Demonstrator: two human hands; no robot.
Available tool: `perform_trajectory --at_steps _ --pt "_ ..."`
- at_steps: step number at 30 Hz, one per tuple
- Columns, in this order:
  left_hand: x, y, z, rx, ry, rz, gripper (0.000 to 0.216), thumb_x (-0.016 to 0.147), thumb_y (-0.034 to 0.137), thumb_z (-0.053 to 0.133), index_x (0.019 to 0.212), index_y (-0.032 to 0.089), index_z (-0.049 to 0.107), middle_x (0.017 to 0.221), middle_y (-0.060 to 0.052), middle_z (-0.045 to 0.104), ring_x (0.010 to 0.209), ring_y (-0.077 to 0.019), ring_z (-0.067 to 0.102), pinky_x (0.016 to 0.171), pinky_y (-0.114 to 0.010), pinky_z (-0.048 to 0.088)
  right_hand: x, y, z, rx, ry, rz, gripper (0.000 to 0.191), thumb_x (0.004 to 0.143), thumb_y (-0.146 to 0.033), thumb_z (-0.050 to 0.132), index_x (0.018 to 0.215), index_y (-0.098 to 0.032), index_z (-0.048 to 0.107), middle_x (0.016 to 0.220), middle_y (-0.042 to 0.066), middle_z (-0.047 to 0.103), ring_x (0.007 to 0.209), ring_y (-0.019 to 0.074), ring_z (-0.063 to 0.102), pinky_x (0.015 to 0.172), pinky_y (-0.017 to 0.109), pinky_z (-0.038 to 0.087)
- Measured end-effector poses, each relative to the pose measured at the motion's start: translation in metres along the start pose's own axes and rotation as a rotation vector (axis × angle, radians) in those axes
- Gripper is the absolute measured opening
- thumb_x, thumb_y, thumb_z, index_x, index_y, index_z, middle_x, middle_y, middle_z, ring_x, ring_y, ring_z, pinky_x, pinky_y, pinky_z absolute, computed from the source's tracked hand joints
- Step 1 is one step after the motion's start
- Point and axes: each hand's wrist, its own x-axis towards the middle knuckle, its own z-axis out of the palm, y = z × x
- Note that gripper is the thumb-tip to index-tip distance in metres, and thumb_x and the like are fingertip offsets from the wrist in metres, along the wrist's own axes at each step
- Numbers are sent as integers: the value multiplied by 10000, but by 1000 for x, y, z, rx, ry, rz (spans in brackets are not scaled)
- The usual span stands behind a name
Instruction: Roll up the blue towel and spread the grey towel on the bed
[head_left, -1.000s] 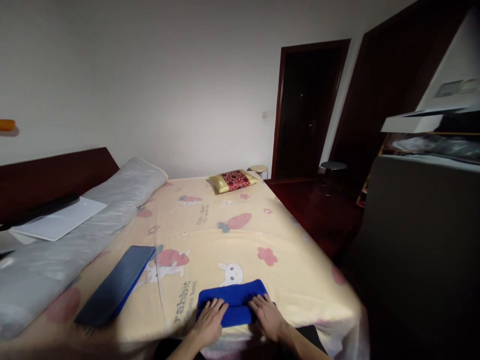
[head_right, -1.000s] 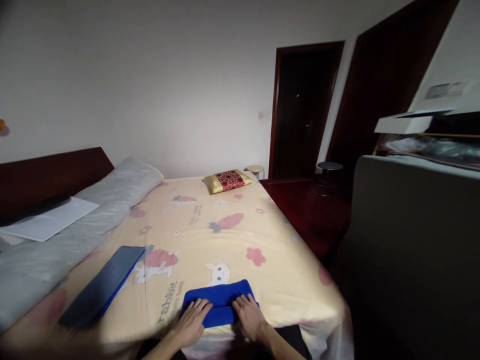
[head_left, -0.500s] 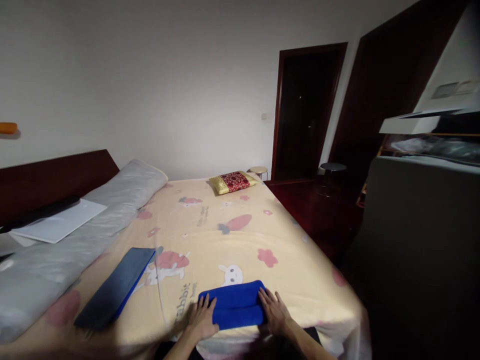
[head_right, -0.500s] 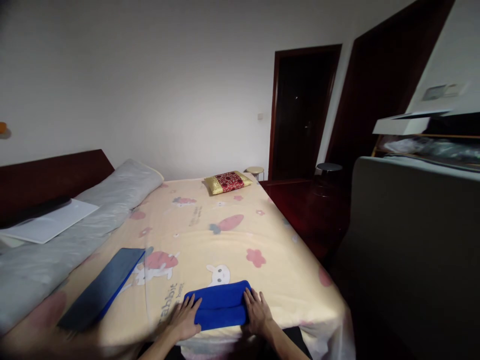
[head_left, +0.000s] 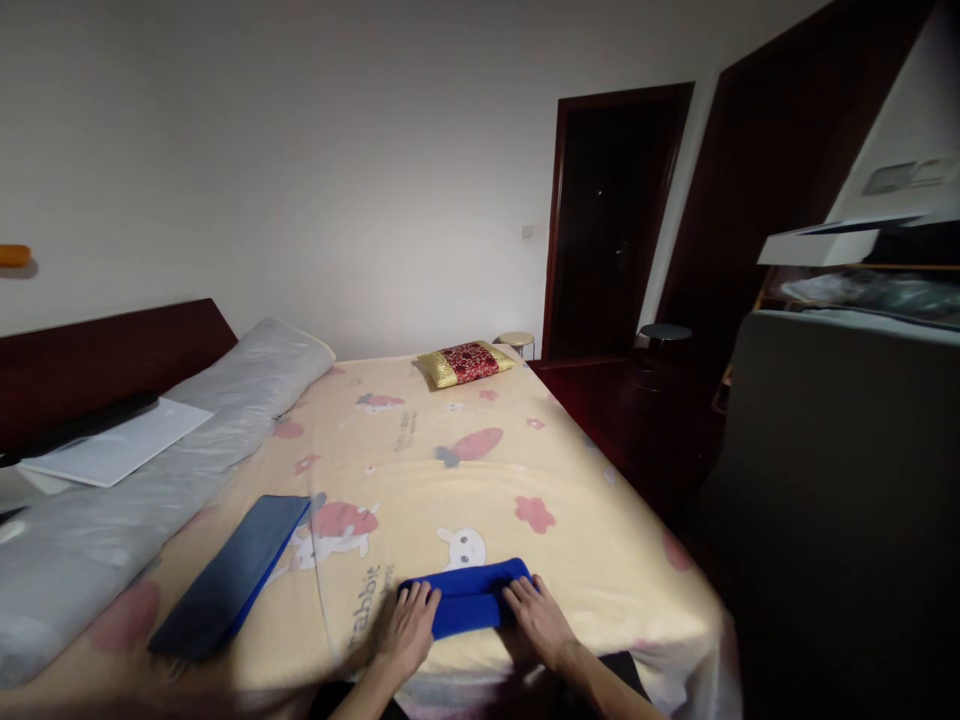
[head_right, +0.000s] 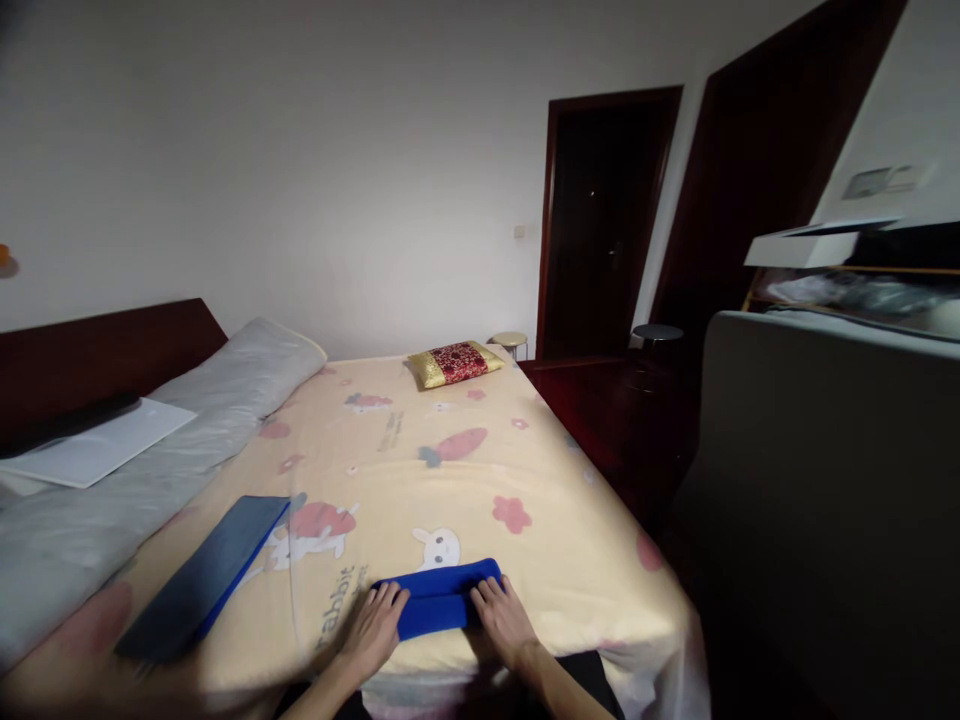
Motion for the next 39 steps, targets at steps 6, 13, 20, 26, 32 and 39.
perform_trajectory --at_steps 6,13,20,26,32,39 --pt "-4 -2 1 -41 -103 42 737 752 269 466 1472 165 347 1545 -121 371 1433 -322 278 1194 -491 176 -4 1 -1 41 -108 11 480 862 -81 378 1308 -167 534 1245 110 645 1181 273 537 1069 464 311" --pt "-7 5 -16 -71 -80 42 676 749 221 432 1419 133 414 1384 -138 543 1344 -279 411 1179 -422 203 -2 -9 -34 154 -237 52 366 812 -232 477 1138 -148 623 1142 135 663 1130 299 537 1088 475 282" --pt "-9 5 -24 -54 -31 26 605 766 172 412 1368 190 466 1336 -96 566 1267 -255 455 1125 -406 272 0 -8 -20 80 -150 134 475 808 -113 449 1272 -154 543 1267 147 607 1198 308 493 1070 497 279" --pt "-3 6 -11 60 73 43 657 829 7 213 1397 242 443 1359 -82 548 1259 -238 467 1094 -411 323 1 -7 -22 10 -40 56 289 885 -110 408 1030 -191 644 1066 104 666 1060 275 557 1009 445 354" --pt "-5 4 -2 -14 -43 36 784 740 105 420 1502 196 264 1563 -77 341 1415 -264 301 1168 -411 239 1 -3 -14 35 -139 51 431 847 -131 446 1259 -134 571 1272 148 622 1198 298 523 1079 478 323" --pt "-7 -10 -12 2 -19 -29 733 746 1 296 1437 224 391 1451 -50 499 1339 -197 406 1149 -373 233 1 18 -14 56 -233 149 667 775 15 314 1402 -174 441 1445 123 505 1318 268 458 1078 520 329"
